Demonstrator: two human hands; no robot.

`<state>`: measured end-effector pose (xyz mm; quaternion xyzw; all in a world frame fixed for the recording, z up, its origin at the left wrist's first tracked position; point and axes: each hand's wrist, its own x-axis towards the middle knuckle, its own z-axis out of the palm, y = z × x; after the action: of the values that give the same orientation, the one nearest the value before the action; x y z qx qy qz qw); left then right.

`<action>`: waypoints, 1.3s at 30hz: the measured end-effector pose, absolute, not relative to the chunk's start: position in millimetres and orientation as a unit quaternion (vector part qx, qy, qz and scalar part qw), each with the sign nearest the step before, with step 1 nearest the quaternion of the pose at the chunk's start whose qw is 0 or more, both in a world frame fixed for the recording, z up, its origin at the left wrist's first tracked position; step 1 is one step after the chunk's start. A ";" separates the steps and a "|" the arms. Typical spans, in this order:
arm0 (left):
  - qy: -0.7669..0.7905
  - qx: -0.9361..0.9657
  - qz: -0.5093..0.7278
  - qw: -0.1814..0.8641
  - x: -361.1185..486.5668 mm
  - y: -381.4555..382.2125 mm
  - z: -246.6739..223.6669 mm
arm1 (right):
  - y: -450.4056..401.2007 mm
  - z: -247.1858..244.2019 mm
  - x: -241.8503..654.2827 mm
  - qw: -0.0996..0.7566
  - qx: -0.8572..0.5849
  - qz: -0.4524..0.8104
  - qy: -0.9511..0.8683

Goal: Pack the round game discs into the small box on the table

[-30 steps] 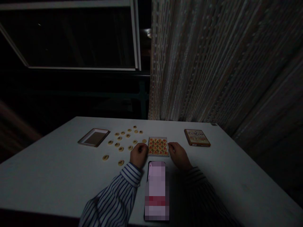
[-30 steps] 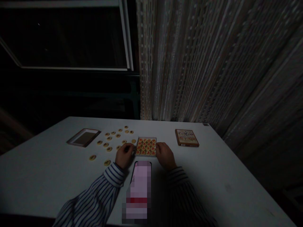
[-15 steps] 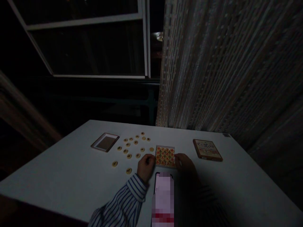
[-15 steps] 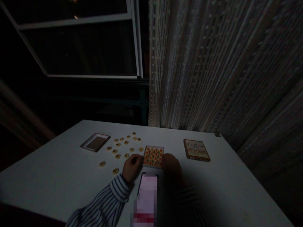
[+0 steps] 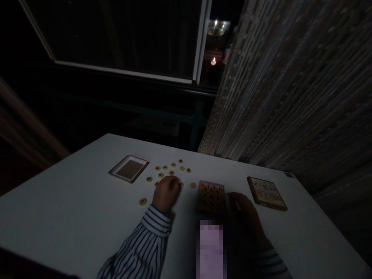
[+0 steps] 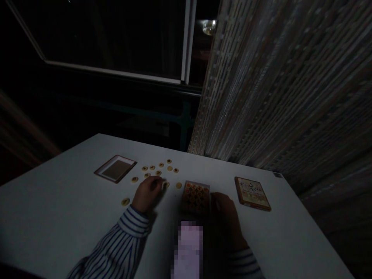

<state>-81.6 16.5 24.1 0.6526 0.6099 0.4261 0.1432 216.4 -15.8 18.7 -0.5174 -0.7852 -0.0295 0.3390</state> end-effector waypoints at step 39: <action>0.476 0.743 0.439 0.167 -60.8 -5.6 36.5 | -6.0 73.2 164.6 0.207 -0.451 -0.056 -0.866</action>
<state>-60.8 -5.6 36.5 0.7435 0.4757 0.4393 0.1674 164.6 -6.0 73.2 -0.4515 -0.8660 -0.0563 0.2074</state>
